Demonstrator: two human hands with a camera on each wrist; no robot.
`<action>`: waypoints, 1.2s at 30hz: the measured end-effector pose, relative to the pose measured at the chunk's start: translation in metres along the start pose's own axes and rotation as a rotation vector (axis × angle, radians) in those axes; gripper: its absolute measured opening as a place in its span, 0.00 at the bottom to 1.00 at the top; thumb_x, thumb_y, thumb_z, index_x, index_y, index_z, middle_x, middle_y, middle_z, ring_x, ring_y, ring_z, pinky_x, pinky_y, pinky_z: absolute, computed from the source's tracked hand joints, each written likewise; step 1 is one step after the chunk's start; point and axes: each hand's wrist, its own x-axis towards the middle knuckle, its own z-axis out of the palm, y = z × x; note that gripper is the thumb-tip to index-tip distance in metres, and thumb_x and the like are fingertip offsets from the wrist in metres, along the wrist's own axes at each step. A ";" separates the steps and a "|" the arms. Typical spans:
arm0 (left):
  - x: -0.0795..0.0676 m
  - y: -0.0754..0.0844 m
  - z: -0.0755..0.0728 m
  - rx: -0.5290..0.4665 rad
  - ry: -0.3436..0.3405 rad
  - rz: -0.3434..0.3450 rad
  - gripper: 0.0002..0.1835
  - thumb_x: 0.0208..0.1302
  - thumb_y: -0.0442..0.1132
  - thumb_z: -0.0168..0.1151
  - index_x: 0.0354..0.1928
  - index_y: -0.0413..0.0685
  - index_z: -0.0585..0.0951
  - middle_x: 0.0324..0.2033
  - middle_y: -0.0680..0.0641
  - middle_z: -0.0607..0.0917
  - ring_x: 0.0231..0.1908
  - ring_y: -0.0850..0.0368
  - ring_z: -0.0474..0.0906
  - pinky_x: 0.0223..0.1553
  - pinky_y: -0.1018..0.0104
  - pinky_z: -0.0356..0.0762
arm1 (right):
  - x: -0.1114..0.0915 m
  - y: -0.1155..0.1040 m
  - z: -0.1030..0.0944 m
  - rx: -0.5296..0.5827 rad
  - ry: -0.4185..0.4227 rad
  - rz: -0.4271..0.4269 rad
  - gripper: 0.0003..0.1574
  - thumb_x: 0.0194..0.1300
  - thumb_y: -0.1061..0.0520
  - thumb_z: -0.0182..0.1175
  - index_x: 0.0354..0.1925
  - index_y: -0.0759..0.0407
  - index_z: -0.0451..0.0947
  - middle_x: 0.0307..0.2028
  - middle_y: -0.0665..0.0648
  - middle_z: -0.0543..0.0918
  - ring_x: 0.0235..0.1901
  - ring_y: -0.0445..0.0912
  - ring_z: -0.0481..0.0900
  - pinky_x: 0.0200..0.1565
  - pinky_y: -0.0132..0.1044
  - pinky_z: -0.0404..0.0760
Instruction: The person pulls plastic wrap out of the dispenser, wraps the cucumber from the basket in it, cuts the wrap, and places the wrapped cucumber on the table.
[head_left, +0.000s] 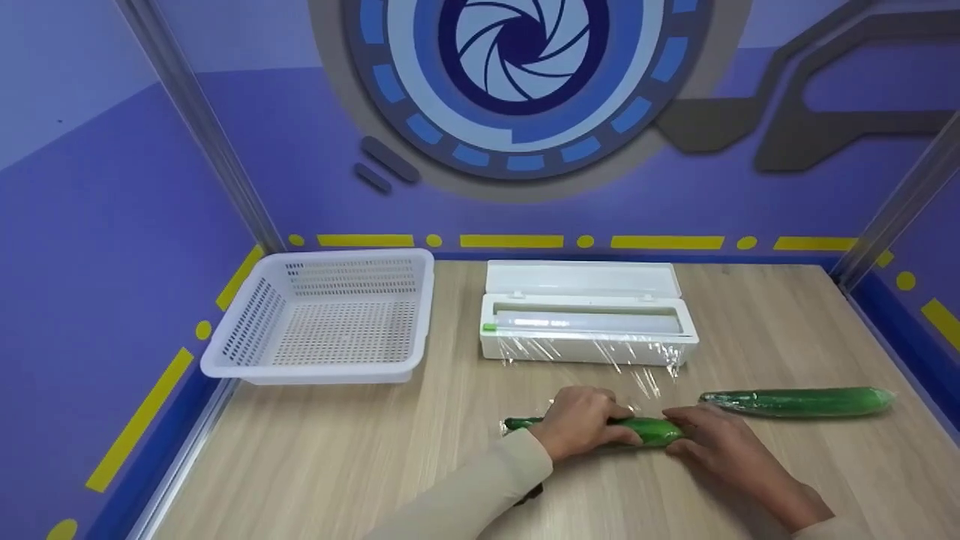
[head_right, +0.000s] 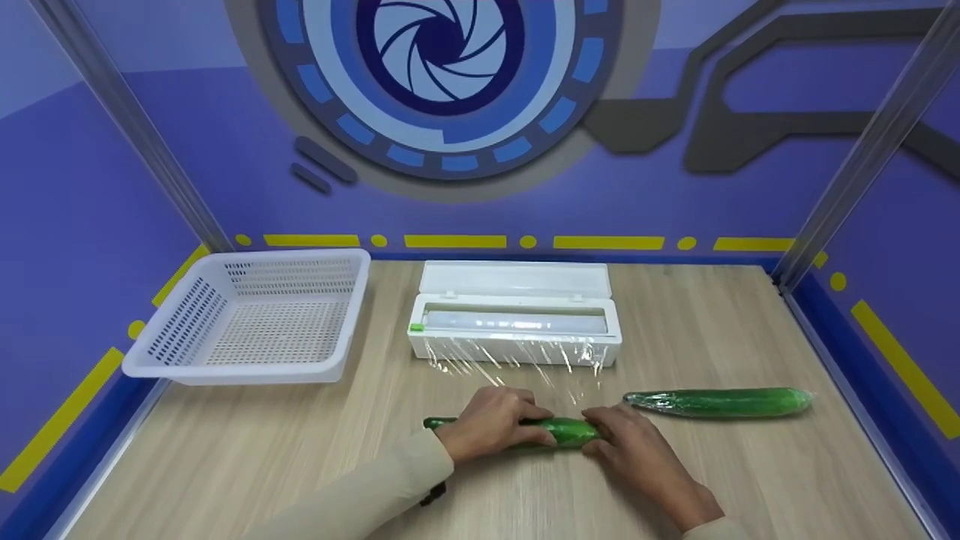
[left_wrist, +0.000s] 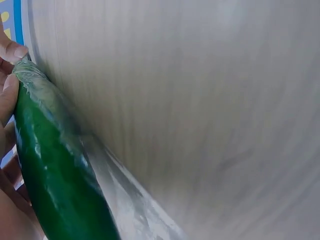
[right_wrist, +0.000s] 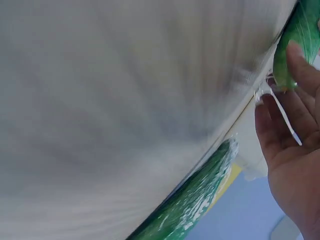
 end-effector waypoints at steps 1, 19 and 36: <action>0.000 0.000 0.000 -0.002 0.000 0.003 0.23 0.65 0.66 0.70 0.52 0.62 0.92 0.28 0.62 0.84 0.22 0.72 0.67 0.23 0.75 0.63 | 0.001 -0.001 0.000 -0.012 -0.002 0.000 0.27 0.56 0.55 0.82 0.53 0.57 0.88 0.47 0.49 0.90 0.46 0.45 0.86 0.49 0.48 0.84; -0.002 -0.001 -0.004 -0.001 -0.023 -0.025 0.24 0.66 0.67 0.69 0.55 0.63 0.92 0.38 0.62 0.90 0.32 0.73 0.78 0.30 0.77 0.71 | 0.006 -0.006 -0.002 0.048 -0.046 -0.004 0.25 0.51 0.67 0.82 0.45 0.51 0.85 0.41 0.43 0.85 0.40 0.37 0.82 0.40 0.36 0.85; -0.072 -0.048 -0.064 -0.293 0.178 0.035 0.07 0.64 0.42 0.78 0.34 0.50 0.88 0.31 0.56 0.87 0.31 0.67 0.81 0.36 0.85 0.69 | 0.003 -0.004 0.000 0.070 -0.005 -0.032 0.25 0.49 0.66 0.83 0.45 0.52 0.86 0.39 0.42 0.85 0.40 0.37 0.82 0.41 0.35 0.85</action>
